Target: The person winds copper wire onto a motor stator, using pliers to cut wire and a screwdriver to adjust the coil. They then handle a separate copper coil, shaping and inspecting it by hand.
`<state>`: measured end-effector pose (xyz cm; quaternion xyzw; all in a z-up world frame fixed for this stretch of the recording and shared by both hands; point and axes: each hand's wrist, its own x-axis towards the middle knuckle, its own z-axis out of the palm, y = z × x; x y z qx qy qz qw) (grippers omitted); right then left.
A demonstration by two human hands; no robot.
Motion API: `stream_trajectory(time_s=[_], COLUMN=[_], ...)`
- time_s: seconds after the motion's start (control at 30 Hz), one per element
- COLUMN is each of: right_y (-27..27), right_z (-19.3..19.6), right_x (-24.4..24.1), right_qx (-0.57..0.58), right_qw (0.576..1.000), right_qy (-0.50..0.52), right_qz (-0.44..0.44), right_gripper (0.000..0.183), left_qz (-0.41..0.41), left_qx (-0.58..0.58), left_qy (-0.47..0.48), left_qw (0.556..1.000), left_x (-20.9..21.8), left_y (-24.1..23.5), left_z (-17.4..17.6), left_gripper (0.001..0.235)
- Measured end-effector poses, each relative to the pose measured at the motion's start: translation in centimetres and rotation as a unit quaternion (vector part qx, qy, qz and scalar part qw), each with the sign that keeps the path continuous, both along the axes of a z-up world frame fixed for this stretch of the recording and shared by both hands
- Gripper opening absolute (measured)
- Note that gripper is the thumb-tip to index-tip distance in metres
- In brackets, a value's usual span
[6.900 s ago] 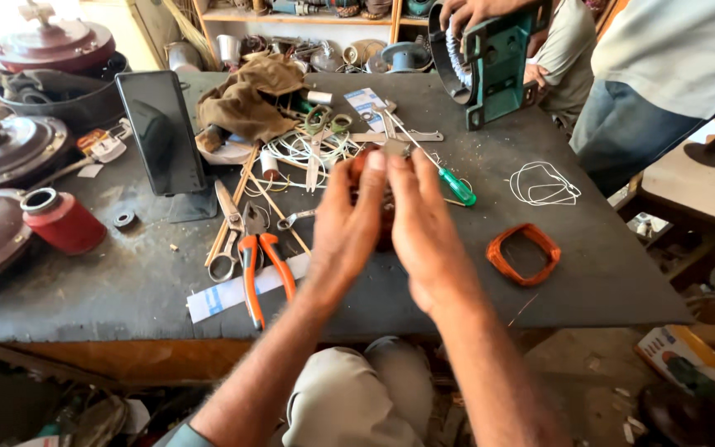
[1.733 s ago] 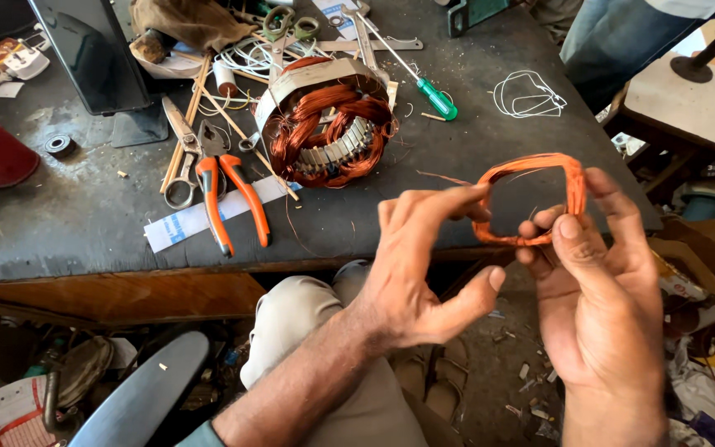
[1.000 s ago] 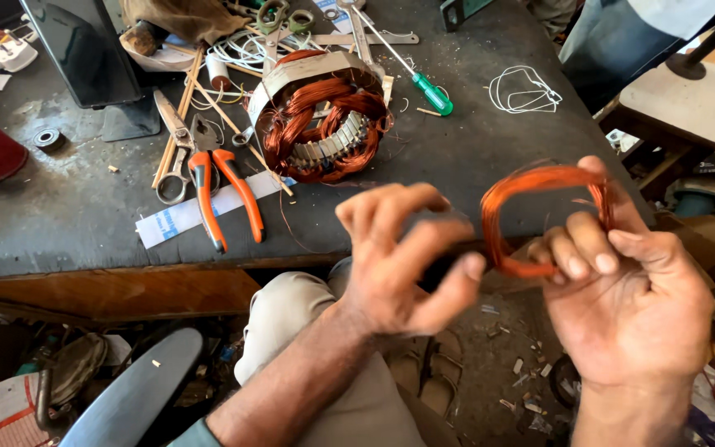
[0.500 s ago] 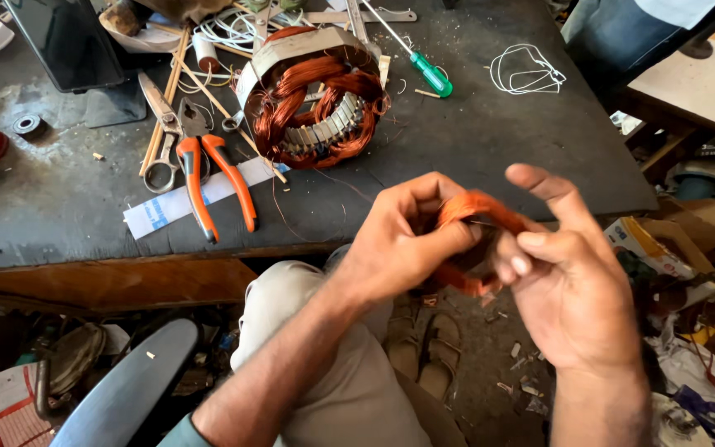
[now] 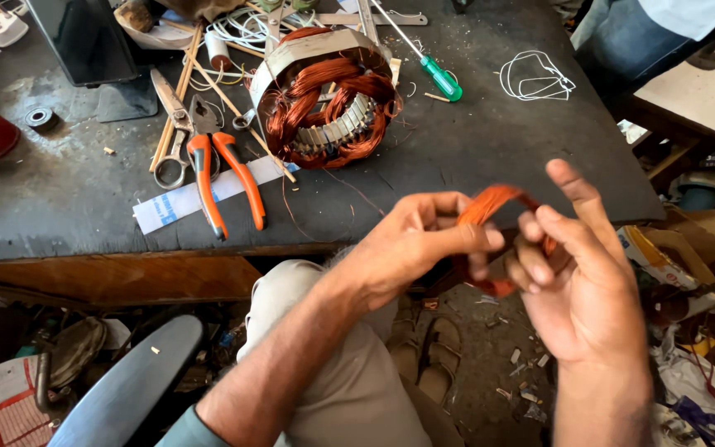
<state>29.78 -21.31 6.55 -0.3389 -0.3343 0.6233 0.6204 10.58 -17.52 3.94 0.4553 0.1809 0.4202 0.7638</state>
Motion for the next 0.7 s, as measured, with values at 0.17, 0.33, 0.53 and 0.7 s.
stream_trajectory(time_s=[0.17, 0.33, 0.53, 0.7], right_y=[-0.3, -0.1, 0.5, 1.3], right_z=[0.0, -0.1, -1.0, -2.4], right_x=[0.3, -0.1, 0.6, 1.3], right_qx=[-0.041, -0.027, -0.024, -0.079], right_qw=[0.990, 0.976, 0.982, 0.991], right_qy=[-0.120, -0.201, -0.165, 0.006], right_qz=[0.062, 0.076, 0.092, 0.110], right_gripper=[0.046, 0.041, 0.034, 0.026], left_qz=[-0.058, -0.042, -0.082, -0.039], left_qx=[-0.088, -0.098, -0.124, -0.139], left_qy=[-0.039, 0.106, 0.078, 0.037], left_qw=[0.994, 0.989, 0.986, 0.989], left_x=[-0.2, -0.8, -0.4, -0.3], left_y=[0.1, 0.0, 0.2, 0.4], left_z=[0.7, 1.8, 1.4, 1.0], left_gripper=[0.022, 0.050, 0.048, 0.039])
